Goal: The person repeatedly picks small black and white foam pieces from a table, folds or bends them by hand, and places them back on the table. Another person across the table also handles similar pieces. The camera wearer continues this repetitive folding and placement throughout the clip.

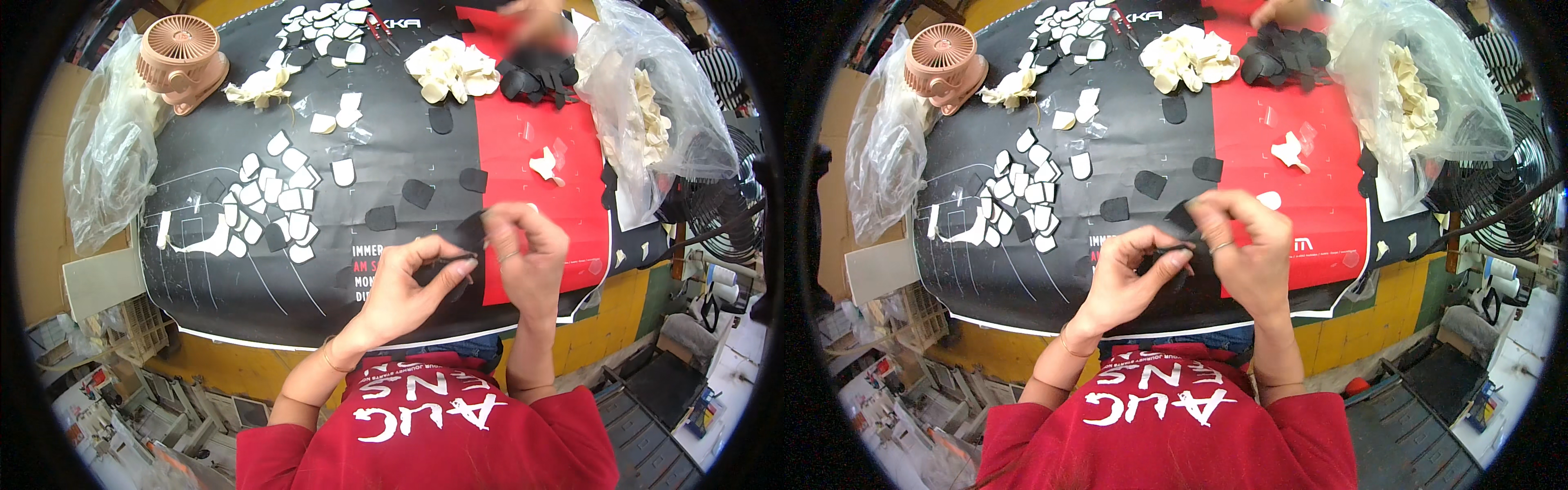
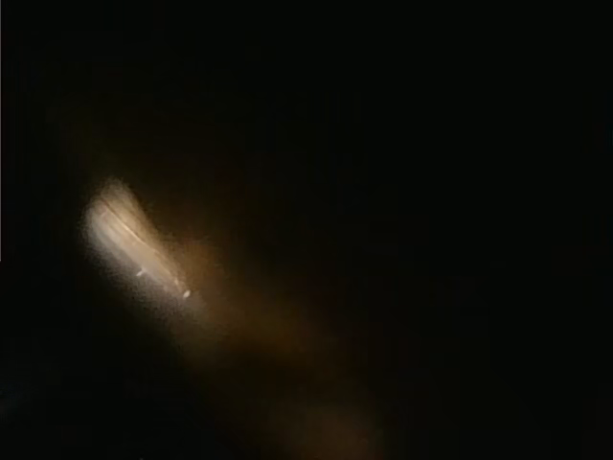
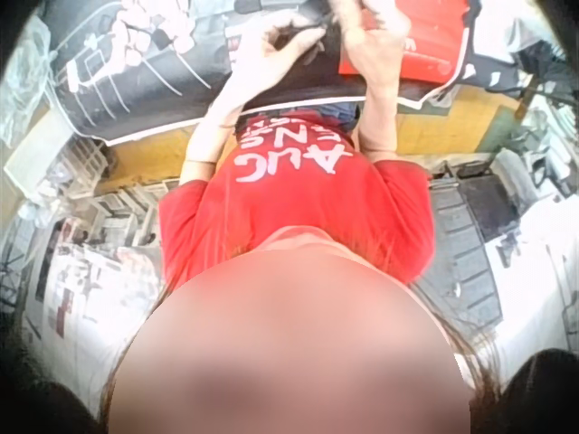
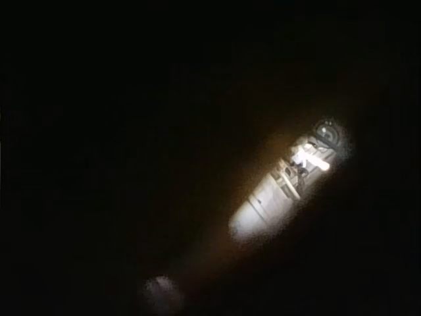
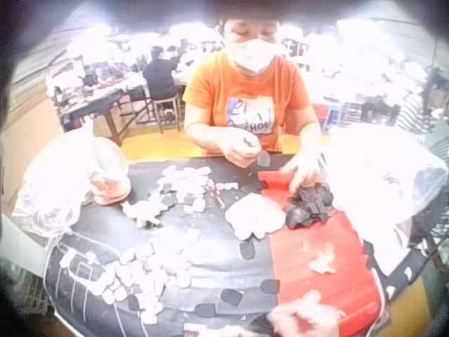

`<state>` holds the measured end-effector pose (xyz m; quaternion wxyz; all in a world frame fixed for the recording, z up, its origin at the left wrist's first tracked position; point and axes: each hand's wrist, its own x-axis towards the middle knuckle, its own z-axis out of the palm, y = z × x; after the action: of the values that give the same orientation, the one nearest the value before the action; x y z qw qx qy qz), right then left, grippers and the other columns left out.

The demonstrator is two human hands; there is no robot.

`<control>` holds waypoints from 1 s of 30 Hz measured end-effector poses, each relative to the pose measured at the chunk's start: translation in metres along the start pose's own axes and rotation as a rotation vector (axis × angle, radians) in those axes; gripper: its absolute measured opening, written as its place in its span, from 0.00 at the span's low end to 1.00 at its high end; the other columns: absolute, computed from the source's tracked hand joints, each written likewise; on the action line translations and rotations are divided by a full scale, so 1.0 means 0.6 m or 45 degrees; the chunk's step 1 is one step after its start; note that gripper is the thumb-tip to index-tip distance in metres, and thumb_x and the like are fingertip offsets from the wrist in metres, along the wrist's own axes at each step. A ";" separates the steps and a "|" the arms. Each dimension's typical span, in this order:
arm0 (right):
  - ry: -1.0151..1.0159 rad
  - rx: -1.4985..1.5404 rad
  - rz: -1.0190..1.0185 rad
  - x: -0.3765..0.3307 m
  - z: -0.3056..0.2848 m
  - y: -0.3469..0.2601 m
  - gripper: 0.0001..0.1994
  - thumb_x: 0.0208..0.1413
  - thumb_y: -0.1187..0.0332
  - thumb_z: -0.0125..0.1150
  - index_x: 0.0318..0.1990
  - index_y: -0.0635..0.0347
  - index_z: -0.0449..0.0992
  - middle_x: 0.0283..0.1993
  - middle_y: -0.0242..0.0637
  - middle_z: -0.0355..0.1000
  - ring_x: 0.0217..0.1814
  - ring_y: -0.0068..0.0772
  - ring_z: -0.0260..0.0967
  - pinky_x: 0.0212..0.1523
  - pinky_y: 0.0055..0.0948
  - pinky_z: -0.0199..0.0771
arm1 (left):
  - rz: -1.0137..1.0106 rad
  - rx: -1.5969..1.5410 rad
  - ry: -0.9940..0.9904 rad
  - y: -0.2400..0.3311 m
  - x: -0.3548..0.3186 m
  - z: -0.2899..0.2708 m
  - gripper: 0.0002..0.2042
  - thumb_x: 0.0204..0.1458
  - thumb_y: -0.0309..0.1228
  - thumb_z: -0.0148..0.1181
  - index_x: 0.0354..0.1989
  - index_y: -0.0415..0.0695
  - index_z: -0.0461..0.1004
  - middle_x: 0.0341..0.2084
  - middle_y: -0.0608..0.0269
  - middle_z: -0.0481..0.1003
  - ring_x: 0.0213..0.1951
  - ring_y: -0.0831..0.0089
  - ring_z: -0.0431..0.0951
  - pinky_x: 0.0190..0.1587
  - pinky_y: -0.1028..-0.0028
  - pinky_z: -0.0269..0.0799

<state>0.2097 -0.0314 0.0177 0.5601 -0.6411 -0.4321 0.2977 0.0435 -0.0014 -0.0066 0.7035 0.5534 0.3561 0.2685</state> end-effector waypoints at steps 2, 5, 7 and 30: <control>0.220 -0.228 -0.125 0.023 -0.014 -0.002 0.07 0.64 0.74 0.58 0.38 0.70 0.78 0.30 0.34 0.75 0.30 0.19 0.70 0.31 0.23 0.71 | 0.045 0.257 -0.052 -0.003 -0.016 -0.008 0.06 0.58 0.28 0.64 0.38 0.38 0.81 0.23 0.63 0.82 0.25 0.83 0.78 0.33 0.80 0.73; 0.134 -0.251 -0.233 0.065 -0.036 -0.006 0.07 0.64 0.74 0.57 0.39 0.69 0.78 0.30 0.36 0.76 0.28 0.22 0.71 0.31 0.25 0.70 | -0.326 -0.235 -0.193 -0.006 -0.047 -0.017 0.08 0.61 0.25 0.60 0.45 0.34 0.79 0.31 0.62 0.81 0.35 0.82 0.79 0.40 0.81 0.73; -0.187 -0.443 -0.273 0.088 -0.024 -0.004 0.07 0.64 0.72 0.57 0.41 0.67 0.78 0.31 0.38 0.75 0.29 0.29 0.72 0.33 0.29 0.71 | -0.279 -0.400 -0.100 -0.009 -0.056 -0.019 0.12 0.64 0.28 0.57 0.49 0.32 0.77 0.36 0.60 0.81 0.39 0.80 0.79 0.44 0.80 0.73; -0.317 -0.724 -0.913 -0.039 0.046 0.004 0.13 0.42 0.69 0.74 0.37 0.56 0.82 0.29 0.27 0.72 0.30 0.30 0.69 0.31 0.31 0.64 | -0.004 -0.594 0.483 0.025 -0.016 -0.031 0.15 0.67 0.34 0.51 0.46 0.36 0.79 0.38 0.66 0.76 0.37 0.85 0.69 0.40 0.80 0.64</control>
<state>0.1760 -0.0398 0.0074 0.3738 -0.5390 -0.7542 0.0301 0.0232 0.0058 0.0071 0.7331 0.3162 0.4105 0.4406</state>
